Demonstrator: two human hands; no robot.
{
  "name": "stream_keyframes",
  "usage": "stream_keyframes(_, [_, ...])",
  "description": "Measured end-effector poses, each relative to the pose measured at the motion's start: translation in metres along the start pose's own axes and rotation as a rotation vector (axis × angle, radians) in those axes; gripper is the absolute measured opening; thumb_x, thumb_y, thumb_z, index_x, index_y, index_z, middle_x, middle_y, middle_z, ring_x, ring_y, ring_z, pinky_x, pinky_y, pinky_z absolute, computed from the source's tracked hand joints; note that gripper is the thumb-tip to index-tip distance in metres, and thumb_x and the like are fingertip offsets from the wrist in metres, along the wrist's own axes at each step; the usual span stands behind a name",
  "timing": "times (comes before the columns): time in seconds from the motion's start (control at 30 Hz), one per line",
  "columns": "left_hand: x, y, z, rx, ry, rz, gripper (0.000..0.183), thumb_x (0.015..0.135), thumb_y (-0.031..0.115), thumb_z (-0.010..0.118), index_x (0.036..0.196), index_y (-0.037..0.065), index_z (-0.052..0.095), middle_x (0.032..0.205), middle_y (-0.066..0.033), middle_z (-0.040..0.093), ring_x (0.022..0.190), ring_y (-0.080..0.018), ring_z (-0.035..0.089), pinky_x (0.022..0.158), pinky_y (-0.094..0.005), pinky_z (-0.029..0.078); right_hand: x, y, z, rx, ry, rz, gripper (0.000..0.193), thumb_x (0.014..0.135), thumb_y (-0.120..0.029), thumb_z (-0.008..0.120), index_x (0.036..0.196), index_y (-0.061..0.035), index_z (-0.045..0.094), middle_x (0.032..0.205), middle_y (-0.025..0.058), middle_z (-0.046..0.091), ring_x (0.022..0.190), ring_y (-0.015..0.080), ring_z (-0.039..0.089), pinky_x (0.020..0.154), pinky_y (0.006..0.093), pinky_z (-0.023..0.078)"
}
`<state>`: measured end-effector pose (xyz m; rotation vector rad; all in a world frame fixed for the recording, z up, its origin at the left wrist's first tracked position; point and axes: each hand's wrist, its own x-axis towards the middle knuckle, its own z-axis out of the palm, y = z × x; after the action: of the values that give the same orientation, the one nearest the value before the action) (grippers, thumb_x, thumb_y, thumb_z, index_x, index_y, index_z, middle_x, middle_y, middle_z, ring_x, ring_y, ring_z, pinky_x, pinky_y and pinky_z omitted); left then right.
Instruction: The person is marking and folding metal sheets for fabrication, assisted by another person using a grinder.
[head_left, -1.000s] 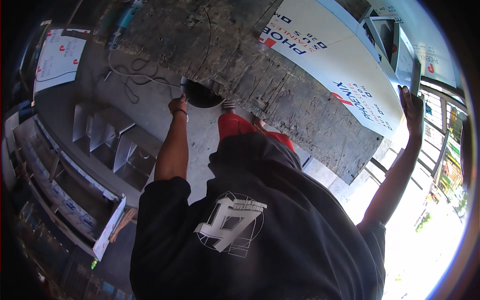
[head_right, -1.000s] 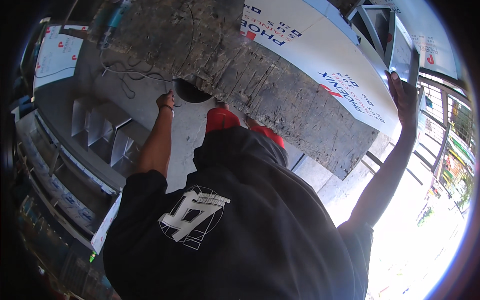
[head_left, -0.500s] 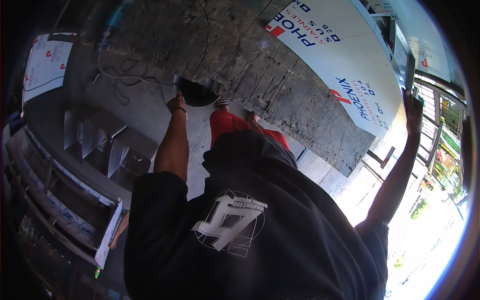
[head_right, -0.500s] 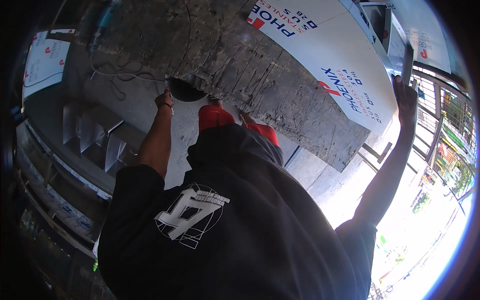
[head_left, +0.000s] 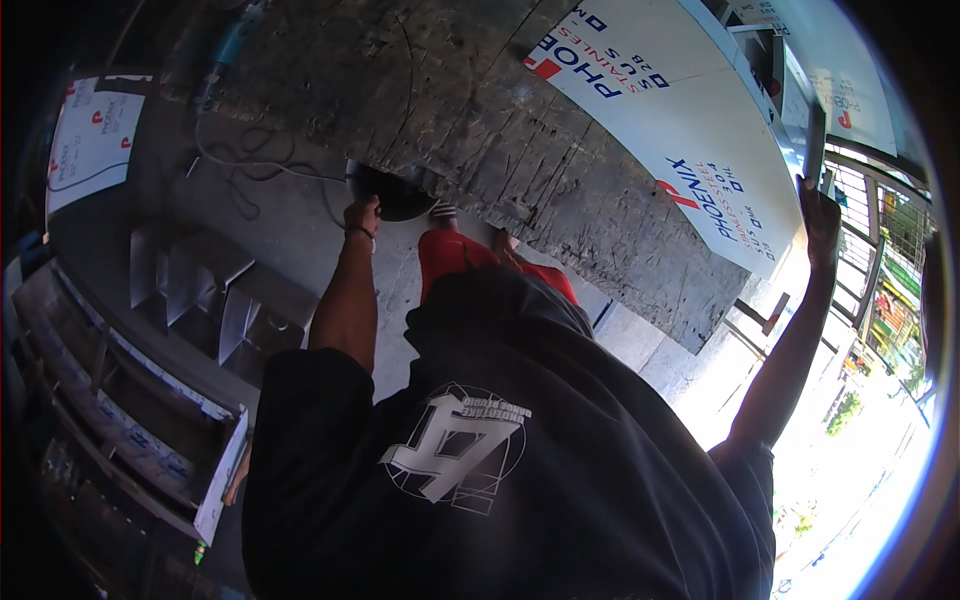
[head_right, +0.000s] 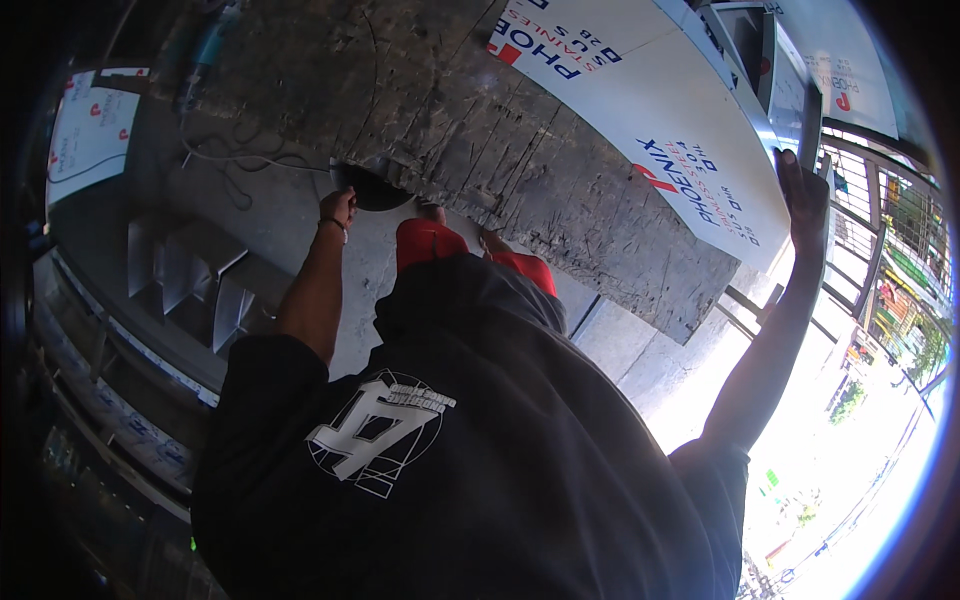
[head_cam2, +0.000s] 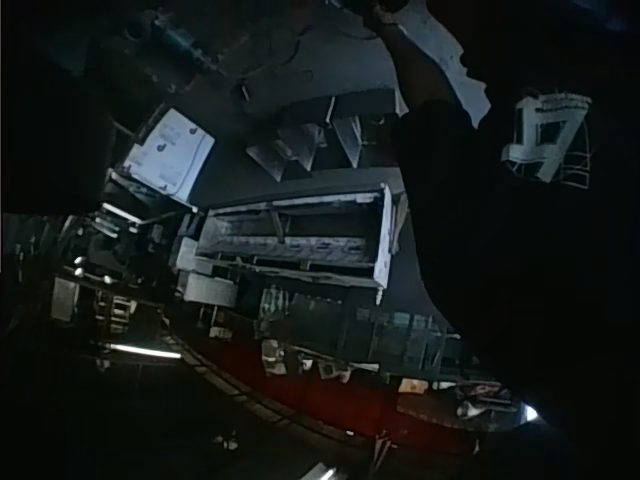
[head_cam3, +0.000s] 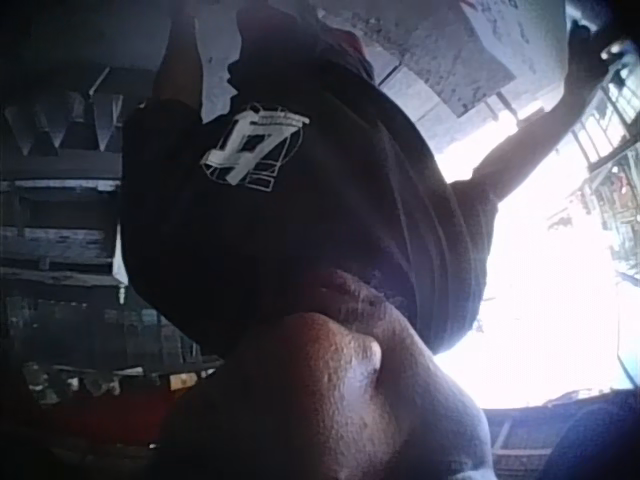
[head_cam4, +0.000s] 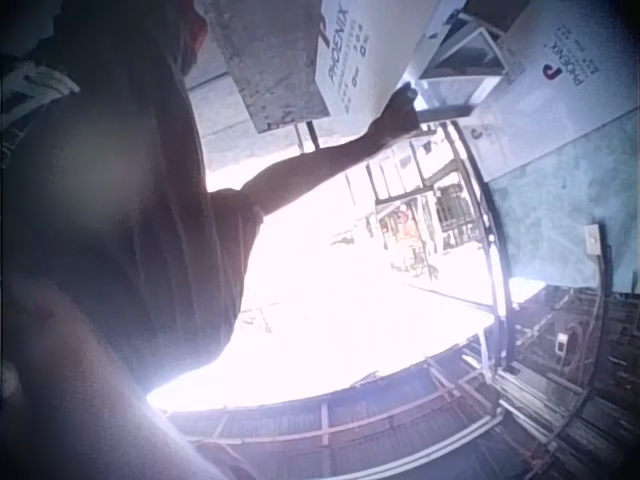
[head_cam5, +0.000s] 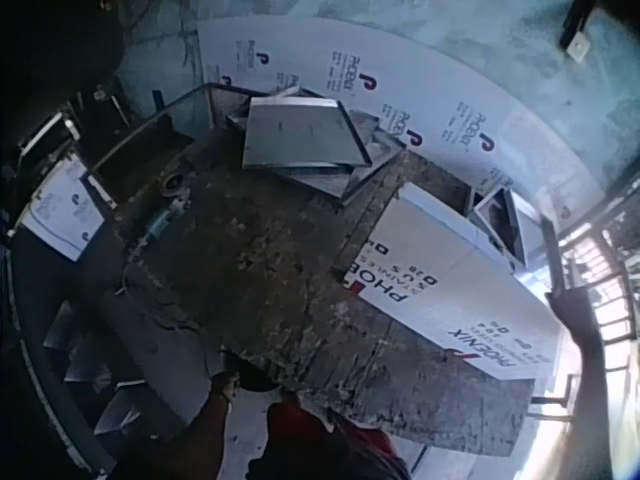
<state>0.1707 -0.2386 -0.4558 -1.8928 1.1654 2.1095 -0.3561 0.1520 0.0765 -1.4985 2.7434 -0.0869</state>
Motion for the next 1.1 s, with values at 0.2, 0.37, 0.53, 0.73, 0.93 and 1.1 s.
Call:
stream_keyframes(0.2, [0.025,-0.049,-0.154,0.283,0.550,0.507,0.023,0.094,0.016,0.061,0.072,0.008,0.062,0.063,-0.0019,0.053,0.049,-0.0138,0.046,0.045,-0.0341,0.037,0.044,-0.060,0.038,0.303,-0.017,0.028,0.031,0.106,-0.034,0.063,0.112,-0.0063,0.076,0.063,0.0102,0.052,0.052,0.0201,0.051,0.053,0.0415,0.037])
stream_keyframes(0.37, [-0.121,0.094,-0.027,-0.174,0.155,0.195,0.018,0.099,0.019,0.057,0.088,0.007,0.064,0.075,-0.0001,0.059,0.055,-0.0079,0.046,0.047,-0.0267,0.034,0.007,-0.092,-0.005,0.293,-0.020,0.423,0.047,0.102,-0.048,0.067,0.095,-0.0016,0.074,0.063,0.0123,0.058,0.055,0.0184,0.052,0.057,0.0402,0.041])
stream_keyframes(0.53, [-0.273,0.180,-0.016,-0.090,0.218,0.541,0.017,0.101,0.022,0.065,0.092,0.007,0.063,0.073,0.0055,0.049,0.060,-0.0047,0.041,0.053,-0.0249,0.032,0.038,-0.144,0.013,0.181,0.429,0.227,0.042,0.094,-0.049,0.075,0.102,-0.0076,0.071,0.087,0.0120,0.072,0.076,0.0253,0.071,0.067,0.0407,0.053])
stream_keyframes(0.73, [-0.396,0.269,0.131,0.306,0.091,1.303,0.013,0.103,0.012,0.067,0.101,0.000,0.064,0.080,0.0042,0.055,0.070,-0.0036,0.046,0.061,-0.0235,0.037,0.048,-0.206,0.041,0.122,0.491,0.040,0.059,0.083,-0.059,0.081,0.113,-0.0093,0.066,0.104,0.0098,0.072,0.098,0.0314,0.073,0.090,0.0487,0.053])
stream_keyframes(0.93, [-0.432,0.335,0.219,0.640,-0.078,1.510,0.009,0.102,0.006,0.066,0.109,0.000,0.066,0.092,0.0002,0.063,0.080,-0.0074,0.054,0.071,-0.0237,0.043,0.053,-0.190,0.042,0.191,0.340,0.044,0.054,0.084,-0.049,0.082,0.113,-0.0077,0.064,0.102,0.0091,0.073,0.101,0.0312,0.074,0.084,0.0445,0.057])
stream_keyframes(1.1, [-0.430,0.369,0.251,0.948,-0.147,1.763,0.020,0.092,0.002,0.069,0.112,0.003,0.064,0.100,-0.0127,0.068,0.097,-0.0338,0.068,0.084,-0.0449,0.052,0.065,-0.178,0.040,0.212,0.325,0.035,0.051,0.084,-0.044,0.083,0.112,-0.0053,0.064,0.100,0.0121,0.073,0.099,0.0307,0.074,0.082,0.0429,0.058])
